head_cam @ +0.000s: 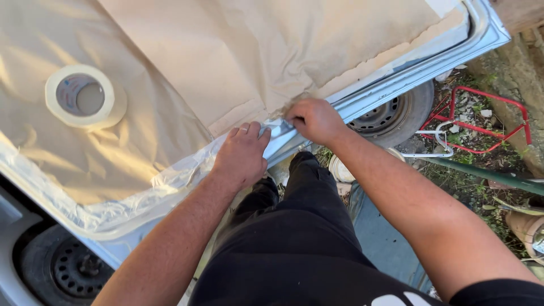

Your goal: The person tapes brown masking paper onto a white car door panel using white masking tape. They repeatedly tear strips of tape and press them along the edges and seams of the paper to secure it to the metal surface.

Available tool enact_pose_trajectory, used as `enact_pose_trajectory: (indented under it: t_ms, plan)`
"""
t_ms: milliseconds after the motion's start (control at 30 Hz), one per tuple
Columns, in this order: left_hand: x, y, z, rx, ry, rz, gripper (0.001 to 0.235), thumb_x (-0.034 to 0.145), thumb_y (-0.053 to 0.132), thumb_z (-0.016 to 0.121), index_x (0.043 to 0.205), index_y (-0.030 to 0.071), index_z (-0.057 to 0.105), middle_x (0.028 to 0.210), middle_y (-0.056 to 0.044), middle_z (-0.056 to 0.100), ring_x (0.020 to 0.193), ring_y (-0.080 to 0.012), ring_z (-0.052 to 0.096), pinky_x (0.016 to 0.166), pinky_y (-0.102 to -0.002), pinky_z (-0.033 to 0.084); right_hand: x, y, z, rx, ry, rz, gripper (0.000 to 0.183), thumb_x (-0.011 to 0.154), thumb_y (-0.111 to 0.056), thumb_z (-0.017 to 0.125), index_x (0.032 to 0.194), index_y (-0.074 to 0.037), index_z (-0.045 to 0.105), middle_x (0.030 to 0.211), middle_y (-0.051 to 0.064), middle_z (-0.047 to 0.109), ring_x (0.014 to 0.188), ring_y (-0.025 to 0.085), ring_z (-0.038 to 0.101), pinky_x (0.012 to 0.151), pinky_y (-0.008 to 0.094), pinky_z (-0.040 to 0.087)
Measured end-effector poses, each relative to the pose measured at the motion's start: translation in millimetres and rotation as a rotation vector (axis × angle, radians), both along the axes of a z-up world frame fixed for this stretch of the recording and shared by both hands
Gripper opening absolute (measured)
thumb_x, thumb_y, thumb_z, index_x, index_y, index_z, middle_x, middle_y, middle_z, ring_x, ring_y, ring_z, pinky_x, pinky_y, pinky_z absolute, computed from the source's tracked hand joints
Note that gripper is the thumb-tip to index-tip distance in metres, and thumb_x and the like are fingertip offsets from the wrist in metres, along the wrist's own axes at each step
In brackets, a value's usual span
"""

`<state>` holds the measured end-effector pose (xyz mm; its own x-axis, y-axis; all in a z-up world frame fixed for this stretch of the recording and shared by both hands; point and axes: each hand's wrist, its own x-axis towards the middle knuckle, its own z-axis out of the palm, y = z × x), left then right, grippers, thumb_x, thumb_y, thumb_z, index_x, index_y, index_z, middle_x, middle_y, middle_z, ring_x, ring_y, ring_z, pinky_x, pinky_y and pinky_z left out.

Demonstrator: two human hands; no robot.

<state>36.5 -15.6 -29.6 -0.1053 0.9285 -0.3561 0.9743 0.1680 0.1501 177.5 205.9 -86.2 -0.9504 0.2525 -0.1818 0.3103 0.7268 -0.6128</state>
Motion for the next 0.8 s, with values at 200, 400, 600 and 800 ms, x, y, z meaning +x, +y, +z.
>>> enact_pose_trajectory:
  t_ms: [200, 400, 600, 800]
  plan:
    - [8.1, -4.3, -14.5, 0.102, 0.029, 0.026, 0.071, 0.082, 0.034, 0.060, 0.149, 0.012, 0.064, 0.125, -0.013, 0.061, 0.120, -0.0322, 0.061, 0.104, -0.044, 0.046, -9.2, 0.1, -2.7, -0.026, -0.108, -0.123, 0.009, 0.084, -0.026, 0.086, 0.090, -0.025, 0.079, 0.085, 0.002, 0.076, 0.091, 0.031, 0.078, 0.082, 0.047, 0.064]
    - [42.5, -31.3, -31.4, 0.212, 0.257, 0.012, 0.086, 0.087, 0.053, 0.064, 0.148, -0.006, 0.060, 0.145, -0.025, 0.059, 0.138, -0.0393, 0.053, 0.122, -0.048, 0.039, 11.7, -30.4, -24.5, 0.076, 0.337, 0.163, 0.017, 0.101, -0.038, 0.070, 0.095, -0.022, 0.072, 0.096, 0.002, 0.069, 0.097, 0.027, 0.073, 0.089, 0.041, 0.060]
    - [61.5, -34.4, -16.5, 0.258, 0.232, 0.178, 0.103, 0.085, 0.065, 0.066, 0.159, -0.005, 0.049, 0.173, -0.022, 0.043, 0.162, -0.0341, 0.036, 0.137, -0.047, 0.024, 18.2, -35.6, 18.2, 0.200, 0.440, 0.490, 0.074, 0.108, -0.058, 0.059, 0.151, 0.001, 0.058, 0.156, 0.022, 0.059, 0.145, 0.038, 0.055, 0.124, 0.051, 0.044]
    - [69.0, -30.1, -23.4, 0.286, 0.249, 0.248, 0.103, 0.084, 0.074, 0.060, 0.154, -0.002, 0.054, 0.170, -0.020, 0.048, 0.162, -0.0332, 0.037, 0.138, -0.047, 0.025, 21.3, -34.8, 1.4, 0.252, 0.407, 0.486, 0.104, 0.095, -0.079, 0.060, 0.163, -0.001, 0.048, 0.161, 0.023, 0.056, 0.149, 0.042, 0.053, 0.128, 0.051, 0.040]
